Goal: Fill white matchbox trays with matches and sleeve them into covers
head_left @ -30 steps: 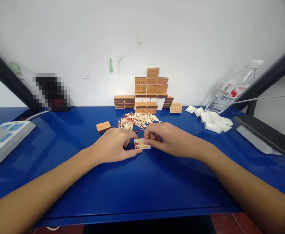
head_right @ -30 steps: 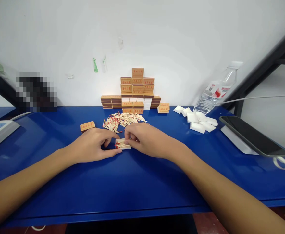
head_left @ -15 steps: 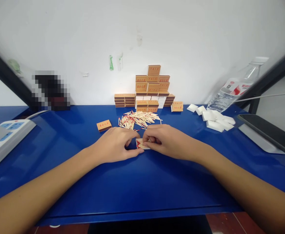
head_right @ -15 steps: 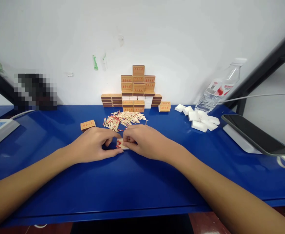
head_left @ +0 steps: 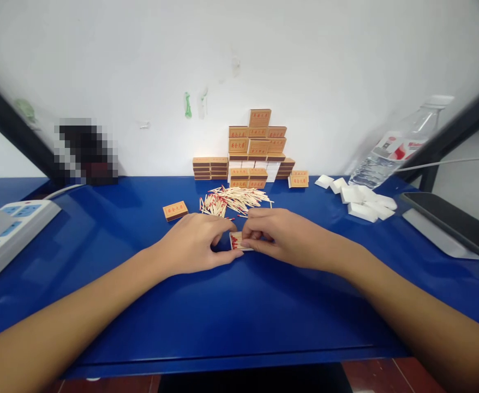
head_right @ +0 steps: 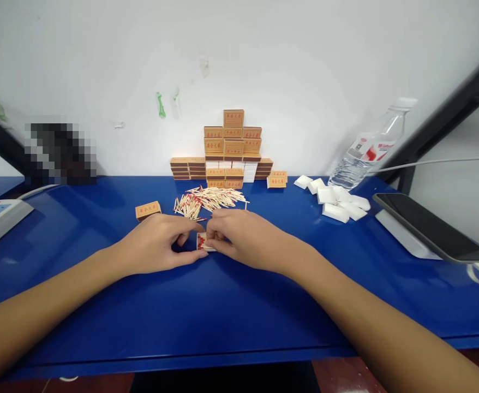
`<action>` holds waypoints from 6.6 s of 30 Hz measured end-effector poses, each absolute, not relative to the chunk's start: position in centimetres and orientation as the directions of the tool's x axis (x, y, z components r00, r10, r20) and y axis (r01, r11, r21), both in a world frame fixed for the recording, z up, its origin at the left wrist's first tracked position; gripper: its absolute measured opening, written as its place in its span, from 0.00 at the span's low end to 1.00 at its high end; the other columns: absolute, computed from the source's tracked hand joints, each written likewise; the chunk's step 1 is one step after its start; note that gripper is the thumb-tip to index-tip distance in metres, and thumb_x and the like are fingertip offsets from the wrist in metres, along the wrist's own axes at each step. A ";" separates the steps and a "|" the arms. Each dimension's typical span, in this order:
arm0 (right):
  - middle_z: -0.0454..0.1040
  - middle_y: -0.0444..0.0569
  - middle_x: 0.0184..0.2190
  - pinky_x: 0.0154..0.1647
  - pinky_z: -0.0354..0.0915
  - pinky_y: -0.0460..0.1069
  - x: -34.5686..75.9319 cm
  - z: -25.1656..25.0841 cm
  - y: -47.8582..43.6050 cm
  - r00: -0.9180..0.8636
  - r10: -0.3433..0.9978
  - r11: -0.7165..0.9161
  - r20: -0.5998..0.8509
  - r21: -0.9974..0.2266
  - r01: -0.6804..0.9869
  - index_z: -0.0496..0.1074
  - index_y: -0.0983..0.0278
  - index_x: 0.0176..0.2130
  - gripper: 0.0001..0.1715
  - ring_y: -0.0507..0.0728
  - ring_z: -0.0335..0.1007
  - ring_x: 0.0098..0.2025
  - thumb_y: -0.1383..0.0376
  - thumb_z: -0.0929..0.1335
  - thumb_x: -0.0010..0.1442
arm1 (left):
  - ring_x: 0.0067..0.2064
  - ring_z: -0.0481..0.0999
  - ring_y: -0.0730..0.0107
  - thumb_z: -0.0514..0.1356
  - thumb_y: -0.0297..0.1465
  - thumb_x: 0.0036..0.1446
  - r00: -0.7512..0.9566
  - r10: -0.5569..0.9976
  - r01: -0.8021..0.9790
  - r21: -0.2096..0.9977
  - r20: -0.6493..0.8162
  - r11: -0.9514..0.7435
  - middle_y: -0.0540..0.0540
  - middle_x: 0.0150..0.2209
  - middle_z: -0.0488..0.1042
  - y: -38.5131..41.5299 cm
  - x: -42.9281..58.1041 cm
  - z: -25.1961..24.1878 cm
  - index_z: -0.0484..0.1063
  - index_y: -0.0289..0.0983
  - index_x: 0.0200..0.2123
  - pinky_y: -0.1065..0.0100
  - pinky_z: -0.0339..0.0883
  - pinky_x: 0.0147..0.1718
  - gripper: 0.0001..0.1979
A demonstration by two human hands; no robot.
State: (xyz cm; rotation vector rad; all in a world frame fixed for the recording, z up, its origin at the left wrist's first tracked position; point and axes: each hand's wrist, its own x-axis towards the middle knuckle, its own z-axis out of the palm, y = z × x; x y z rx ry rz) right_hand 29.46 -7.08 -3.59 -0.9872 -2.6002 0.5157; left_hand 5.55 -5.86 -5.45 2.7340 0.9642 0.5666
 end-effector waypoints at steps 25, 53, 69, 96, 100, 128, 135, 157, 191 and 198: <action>0.75 0.48 0.35 0.37 0.60 0.49 29.3 -4.0 -7.3 -0.708 0.685 0.717 0.169 -0.329 0.615 0.80 0.65 0.40 0.11 0.53 0.68 0.34 0.69 0.66 0.70 | 0.26 0.69 0.73 0.67 0.43 0.62 0.685 0.671 0.598 0.307 0.285 -0.741 0.53 0.26 0.73 -5.9 5.6 -5.6 0.79 0.37 0.40 0.68 0.55 0.27 0.14; 0.78 0.52 0.39 0.33 0.55 0.51 27.8 -1.6 -8.0 -0.732 0.677 0.719 0.080 0.145 0.680 0.77 0.66 0.38 0.06 0.57 0.71 0.37 0.71 0.70 0.69 | 0.28 0.73 0.70 0.69 0.38 0.56 0.703 0.661 0.581 0.325 0.260 -0.746 0.51 0.30 0.76 -6.2 6.2 -5.4 0.74 0.36 0.34 0.68 0.58 0.27 0.12; 0.81 0.54 0.38 0.32 0.55 0.51 27.3 -1.5 -8.5 -0.696 0.718 0.688 -0.003 0.158 0.709 0.79 0.67 0.39 0.07 0.58 0.75 0.36 0.69 0.69 0.69 | 0.30 0.73 0.69 0.70 0.39 0.58 0.705 0.656 0.553 0.372 0.268 -0.746 0.51 0.30 0.75 -5.7 6.0 -5.7 0.75 0.37 0.39 0.68 0.60 0.29 0.13; 0.76 0.51 0.37 0.35 0.56 0.50 29.0 -2.2 -8.0 -0.677 0.730 0.684 0.094 -0.089 0.724 0.78 0.65 0.37 0.11 0.55 0.70 0.34 0.66 0.67 0.71 | 0.31 0.71 0.73 0.69 0.33 0.61 0.683 0.633 0.427 0.504 0.364 -0.751 0.52 0.33 0.77 -5.5 6.1 -5.6 0.79 0.39 0.44 0.69 0.65 0.33 0.09; 0.78 0.52 0.37 0.36 0.57 0.51 28.6 -2.4 -8.0 -0.630 0.775 0.631 0.048 -0.122 0.766 0.79 0.65 0.38 0.10 0.57 0.72 0.37 0.66 0.68 0.70 | 0.31 0.71 0.73 0.71 0.33 0.59 0.675 0.652 0.443 0.517 0.345 -0.732 0.53 0.32 0.76 -5.6 6.1 -5.5 0.79 0.38 0.42 0.69 0.64 0.33 0.09; 0.77 0.45 0.30 0.34 0.54 0.50 29.1 -3.0 -7.6 -0.531 0.847 0.519 0.034 -0.269 0.811 0.79 0.62 0.35 0.06 0.53 0.65 0.30 0.67 0.71 0.66 | 0.31 0.72 0.72 0.71 0.39 0.60 0.661 0.692 0.487 0.536 0.289 -0.690 0.53 0.31 0.76 -5.4 5.9 -5.8 0.80 0.38 0.41 0.69 0.62 0.31 0.12; 0.75 0.44 0.31 0.34 0.53 0.49 29.5 -3.5 -7.4 -0.584 0.810 0.573 0.057 -0.286 0.768 0.73 0.63 0.33 0.06 0.53 0.63 0.31 0.68 0.70 0.64 | 0.31 0.72 0.73 0.70 0.38 0.60 0.665 0.688 0.488 0.528 0.290 -0.695 0.53 0.31 0.76 -5.5 6.0 -5.8 0.80 0.39 0.41 0.68 0.62 0.32 0.10; 0.68 0.40 0.25 0.33 0.54 0.48 28.9 -4.0 -7.0 -0.550 0.767 0.637 0.330 -0.499 0.588 0.73 0.63 0.33 0.06 0.50 0.61 0.28 0.67 0.70 0.65 | 0.31 0.71 0.72 0.61 0.33 0.71 0.587 0.657 0.403 0.534 0.472 -0.743 0.51 0.30 0.75 -5.7 6.3 -5.5 0.79 0.38 0.35 0.68 0.63 0.32 0.10; 0.77 0.46 0.32 0.37 0.57 0.50 30.5 -2.7 -6.3 -0.553 0.813 0.575 0.182 -0.398 0.715 0.80 0.62 0.35 0.08 0.54 0.67 0.34 0.62 0.71 0.66 | 0.45 0.75 0.59 0.67 0.42 0.63 0.717 0.605 0.514 0.325 0.345 -0.794 0.44 0.40 0.76 -5.4 5.6 -5.9 0.80 0.38 0.42 0.56 0.71 0.47 0.13; 0.76 0.47 0.33 0.34 0.57 0.51 32.3 -3.0 -4.7 -0.479 0.875 0.476 0.070 -0.297 0.828 0.78 0.62 0.36 0.11 0.55 0.68 0.33 0.57 0.74 0.62 | 0.44 0.75 0.59 0.68 0.43 0.62 0.741 0.585 0.493 0.325 0.329 -0.807 0.44 0.39 0.75 -5.9 5.6 -5.5 0.80 0.39 0.40 0.58 0.70 0.45 0.14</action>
